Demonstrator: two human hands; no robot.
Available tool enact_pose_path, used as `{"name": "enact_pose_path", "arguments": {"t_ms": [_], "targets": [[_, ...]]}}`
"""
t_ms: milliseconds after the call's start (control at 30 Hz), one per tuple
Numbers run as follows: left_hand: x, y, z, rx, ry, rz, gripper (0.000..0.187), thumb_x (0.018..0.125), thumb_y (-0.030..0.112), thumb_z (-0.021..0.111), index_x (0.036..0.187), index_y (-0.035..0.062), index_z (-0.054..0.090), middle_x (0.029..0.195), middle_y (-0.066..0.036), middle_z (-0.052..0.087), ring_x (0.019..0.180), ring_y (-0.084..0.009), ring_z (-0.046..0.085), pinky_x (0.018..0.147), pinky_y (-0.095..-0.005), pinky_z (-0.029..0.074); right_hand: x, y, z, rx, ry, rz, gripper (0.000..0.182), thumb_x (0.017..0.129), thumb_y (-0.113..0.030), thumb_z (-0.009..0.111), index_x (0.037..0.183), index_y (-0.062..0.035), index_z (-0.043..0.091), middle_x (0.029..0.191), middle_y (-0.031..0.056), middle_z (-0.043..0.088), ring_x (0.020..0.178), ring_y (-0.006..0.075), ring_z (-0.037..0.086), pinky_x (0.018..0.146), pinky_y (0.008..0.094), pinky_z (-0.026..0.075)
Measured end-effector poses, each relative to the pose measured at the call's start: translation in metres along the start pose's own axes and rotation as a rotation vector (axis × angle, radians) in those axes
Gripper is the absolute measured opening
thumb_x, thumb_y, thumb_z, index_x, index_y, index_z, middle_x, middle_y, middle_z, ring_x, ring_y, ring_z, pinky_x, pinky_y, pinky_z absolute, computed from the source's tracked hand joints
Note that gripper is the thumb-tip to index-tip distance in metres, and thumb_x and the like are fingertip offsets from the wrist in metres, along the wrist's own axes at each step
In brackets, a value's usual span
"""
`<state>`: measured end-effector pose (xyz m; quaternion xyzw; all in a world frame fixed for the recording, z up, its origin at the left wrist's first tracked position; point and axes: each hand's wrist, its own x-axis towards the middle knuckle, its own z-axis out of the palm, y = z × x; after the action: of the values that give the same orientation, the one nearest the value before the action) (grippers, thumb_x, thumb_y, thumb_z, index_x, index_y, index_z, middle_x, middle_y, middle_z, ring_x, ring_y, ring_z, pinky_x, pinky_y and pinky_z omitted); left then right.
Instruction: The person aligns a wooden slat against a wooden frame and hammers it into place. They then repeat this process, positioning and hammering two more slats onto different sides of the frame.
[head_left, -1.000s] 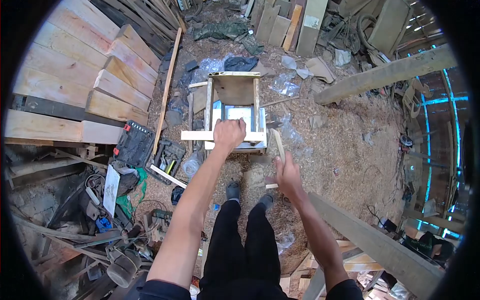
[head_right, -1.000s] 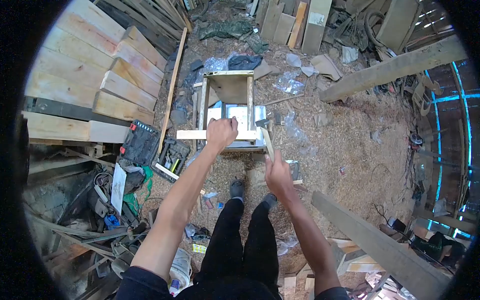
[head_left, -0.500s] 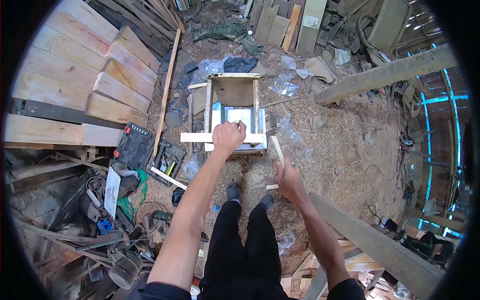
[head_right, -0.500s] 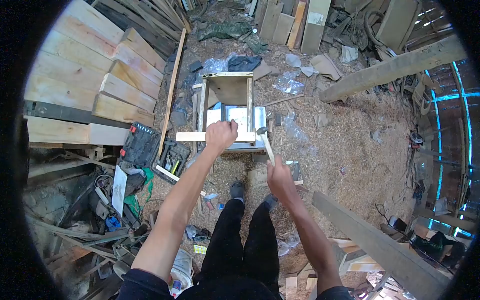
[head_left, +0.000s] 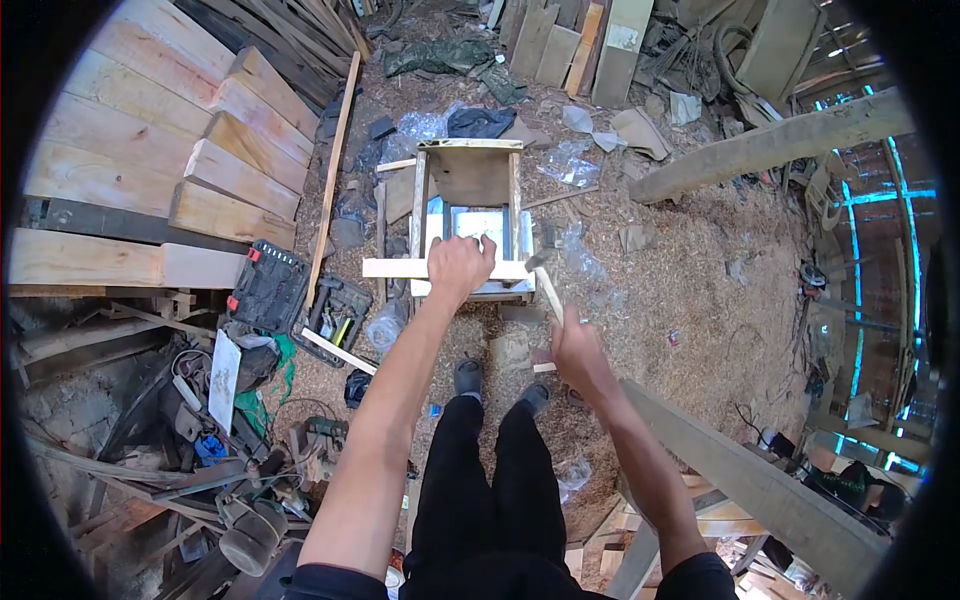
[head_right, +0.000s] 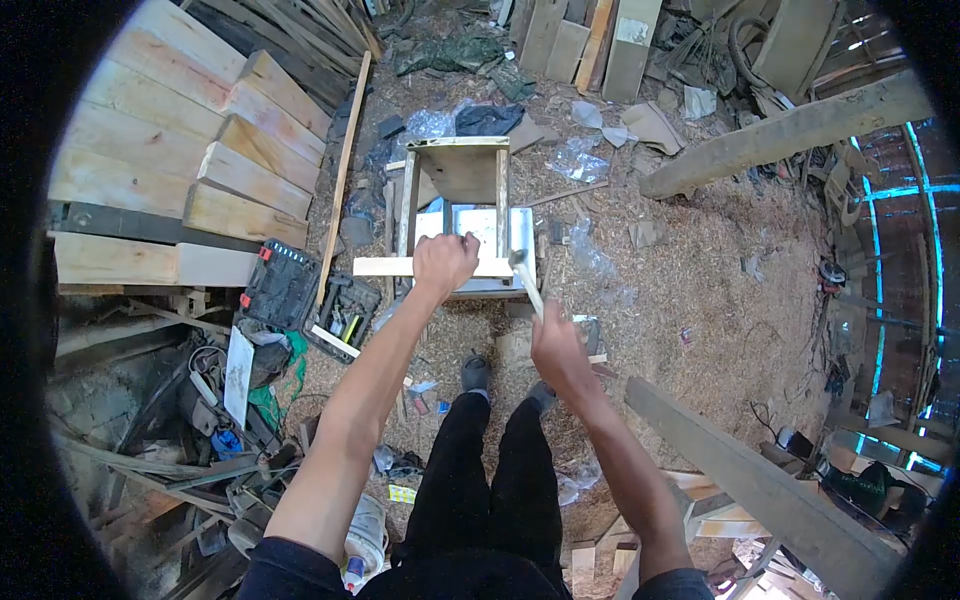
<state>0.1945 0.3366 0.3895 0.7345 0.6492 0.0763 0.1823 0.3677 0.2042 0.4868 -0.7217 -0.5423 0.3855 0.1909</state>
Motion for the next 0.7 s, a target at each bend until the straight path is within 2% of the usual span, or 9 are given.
{"name": "enact_pose_path", "arguments": {"t_ms": [67, 300, 400, 500, 567, 600, 667, 700], "targets": [[0.002, -0.001, -0.001, 0.005, -0.001, -0.006, 0.051, 0.089, 0.037, 0.045, 0.062, 0.0005, 0.069, 0.063, -0.023, 0.064, 0.061, -0.0378, 0.065, 0.08, -0.0442, 0.049, 0.002, 0.019, 0.002, -0.207, -0.017, -0.086, 0.016, 0.099, -0.016, 0.045, 0.101, 0.0003, 0.044, 0.053, 0.0214, 0.052, 0.05, 0.039, 0.059, 0.044, 0.0481, 0.041], [0.001, 0.0, 0.001, 0.013, -0.008, 0.006, 0.052, 0.089, 0.037, 0.044, 0.061, 0.0001, 0.069, 0.062, -0.023, 0.064, 0.061, -0.0377, 0.065, 0.081, -0.0434, 0.048, 0.002, -0.016, -0.006, -0.082, 0.106, -0.099, 0.018, 0.098, -0.016, 0.046, 0.101, 0.0013, 0.045, 0.055, 0.0238, 0.053, 0.052, 0.0428, 0.057, 0.048, 0.0496, 0.04], [0.001, 0.0, -0.003, 0.002, -0.023, -0.003, 0.052, 0.089, 0.037, 0.044, 0.062, 0.0003, 0.069, 0.063, -0.023, 0.064, 0.061, -0.0377, 0.065, 0.082, -0.044, 0.048, 0.005, -0.021, -0.008, -0.097, 0.05, -0.111, 0.019, 0.098, -0.017, 0.047, 0.1, 0.0018, 0.048, 0.056, 0.0244, 0.054, 0.055, 0.0434, 0.059, 0.051, 0.0493, 0.041], [0.002, 0.0, -0.006, -0.001, -0.048, -0.006, 0.053, 0.09, 0.037, 0.042, 0.064, 0.0009, 0.07, 0.065, -0.023, 0.065, 0.063, -0.0366, 0.066, 0.084, -0.0436, 0.047, 0.024, -0.032, -0.022, -0.134, -0.015, -0.053, 0.024, 0.098, -0.02, 0.047, 0.103, 0.0031, 0.051, 0.059, 0.024, 0.056, 0.059, 0.0389, 0.061, 0.054, 0.0467, 0.042], [0.002, 0.001, -0.008, 0.002, -0.076, -0.01, 0.054, 0.09, 0.037, 0.039, 0.066, 0.0014, 0.071, 0.068, -0.022, 0.066, 0.066, -0.0356, 0.067, 0.087, -0.0428, 0.046, 0.043, -0.031, -0.036, -0.156, -0.124, -0.028, 0.028, 0.098, -0.023, 0.046, 0.109, 0.002, 0.054, 0.068, 0.0243, 0.062, 0.067, 0.0428, 0.063, 0.063, 0.0505, 0.047], [0.003, 0.002, -0.009, 0.007, -0.086, -0.014, 0.054, 0.09, 0.037, 0.039, 0.067, 0.0013, 0.071, 0.068, -0.022, 0.066, 0.066, -0.0355, 0.067, 0.087, -0.0428, 0.046, 0.051, -0.034, -0.042, -0.157, -0.122, -0.028, 0.028, 0.098, -0.023, 0.046, 0.109, 0.002, 0.054, 0.068, 0.0243, 0.062, 0.067, 0.0428, 0.063, 0.063, 0.0505, 0.047], [0.003, 0.002, -0.009, 0.009, -0.1, -0.019, 0.054, 0.09, 0.037, 0.039, 0.067, 0.0012, 0.071, 0.069, -0.022, 0.067, 0.067, -0.0355, 0.067, 0.087, -0.0428, 0.046, 0.061, -0.04, -0.053, -0.201, -0.303, 0.107, 0.035, 0.099, -0.026, 0.045, 0.118, 0.0018, 0.055, 0.078, 0.0226, 0.064, 0.073, 0.0334, 0.065, 0.071, 0.047, 0.047], [0.003, 0.002, -0.009, 0.007, -0.096, -0.018, 0.054, 0.09, 0.037, 0.038, 0.067, 0.001, 0.071, 0.069, -0.022, 0.067, 0.067, -0.0354, 0.067, 0.087, -0.0429, 0.046, 0.062, -0.034, -0.053, -0.204, -0.302, 0.109, 0.035, 0.099, -0.026, 0.045, 0.118, 0.0018, 0.055, 0.078, 0.0226, 0.064, 0.073, 0.0334, 0.065, 0.071, 0.047, 0.047]]}}
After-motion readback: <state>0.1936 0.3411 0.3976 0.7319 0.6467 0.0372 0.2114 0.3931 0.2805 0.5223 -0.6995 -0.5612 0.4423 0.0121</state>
